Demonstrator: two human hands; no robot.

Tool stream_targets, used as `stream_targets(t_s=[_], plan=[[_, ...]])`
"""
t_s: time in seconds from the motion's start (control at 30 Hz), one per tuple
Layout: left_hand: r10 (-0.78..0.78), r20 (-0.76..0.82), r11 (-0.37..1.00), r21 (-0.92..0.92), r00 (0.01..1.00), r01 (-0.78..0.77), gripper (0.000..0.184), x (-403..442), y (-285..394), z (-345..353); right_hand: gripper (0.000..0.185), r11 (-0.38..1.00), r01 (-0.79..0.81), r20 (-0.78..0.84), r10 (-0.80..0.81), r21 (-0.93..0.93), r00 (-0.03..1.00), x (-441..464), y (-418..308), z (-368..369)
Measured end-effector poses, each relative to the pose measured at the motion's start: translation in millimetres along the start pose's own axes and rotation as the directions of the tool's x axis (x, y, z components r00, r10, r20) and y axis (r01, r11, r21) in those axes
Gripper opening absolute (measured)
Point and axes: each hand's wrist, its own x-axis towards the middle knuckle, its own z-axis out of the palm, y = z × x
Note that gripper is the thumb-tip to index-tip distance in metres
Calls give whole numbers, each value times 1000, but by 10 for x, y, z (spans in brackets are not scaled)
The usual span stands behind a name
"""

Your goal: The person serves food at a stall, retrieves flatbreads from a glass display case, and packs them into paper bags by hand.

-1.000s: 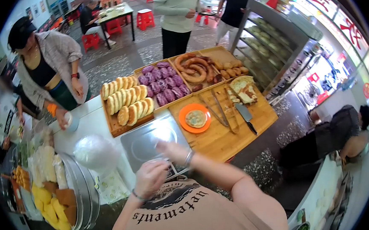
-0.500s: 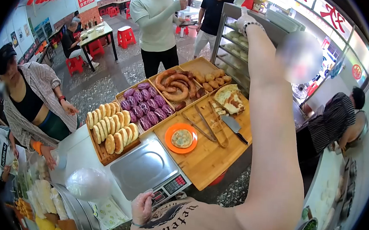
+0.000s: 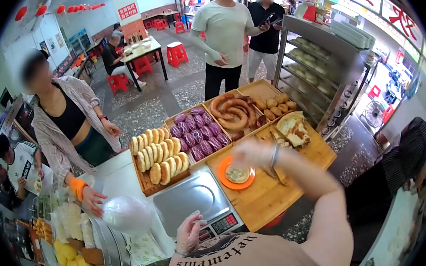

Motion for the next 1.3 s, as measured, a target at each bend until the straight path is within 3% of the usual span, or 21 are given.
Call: stream_targets(t_s=[0.03,0.07,0.1,0.13,0.2,0.23,0.27,0.33,0.4,0.43,0.53,0.73,0.9,1.03,1.17,1.2,1.27,1.3], plan=[[9,19,999,-42,1000,-8,32,30,16,-45,13,981,169,-2,-170,-95,985,52,264,689],[19,32,995,-98,999,-16,32,61,11,-33,14,993,-1,99,-11,116,995,-4,-57,990],[10,16,1000,-9,1000,-10,32,86,23,-39,11,935,31,47,-51,353,998,-6,-110,1381],[-2,-2,1000,-18,1000,2,32,71,44,-22,10,897,8,22,-20,442,1000,11,-226,1683],[124,55,979,155,991,-131,35,141,153,-54,10,841,-5,4,4,541,1000,106,-400,2086],[-56,14,998,-26,998,57,39,92,369,54,11,838,202,-136,-153,507,979,149,-468,2246],[-61,8,998,-15,998,61,39,43,397,64,12,802,403,-275,-307,440,911,186,-510,2364],[-50,49,989,143,998,43,38,21,427,47,16,847,343,-208,-280,407,937,130,-463,2414],[-50,79,983,183,996,35,38,-20,234,-62,13,797,-13,130,-82,604,988,82,-482,2354],[-73,115,981,185,991,50,39,-51,221,-97,17,789,-31,180,-102,613,978,79,-555,2280],[-89,167,978,199,982,55,38,-128,276,-192,20,717,22,129,-156,697,979,77,-628,2362],[-20,245,939,337,969,-66,39,-180,433,-402,23,828,273,72,-351,490,934,224,-782,2349],[-20,272,915,394,962,-92,42,-177,423,-450,20,883,91,196,-202,461,960,227,-926,2352],[33,275,891,427,961,-152,40,-188,473,-471,19,887,114,194,-221,448,956,278,-859,2495],[59,234,849,500,970,-173,38,-173,490,-516,21,858,200,24,-240,473,971,335,-761,2684],[-8,213,858,503,977,-103,38,-175,534,-505,22,842,202,-8,-229,501,973,370,-663,2871],[-2,212,898,430,977,-92,37,-166,634,-467,21,908,155,77,-199,389,977,335,-790,2690],[20,216,869,479,976,-124,36,-189,612,-471,20,865,327,-51,-333,381,941,327,-872,2587]])
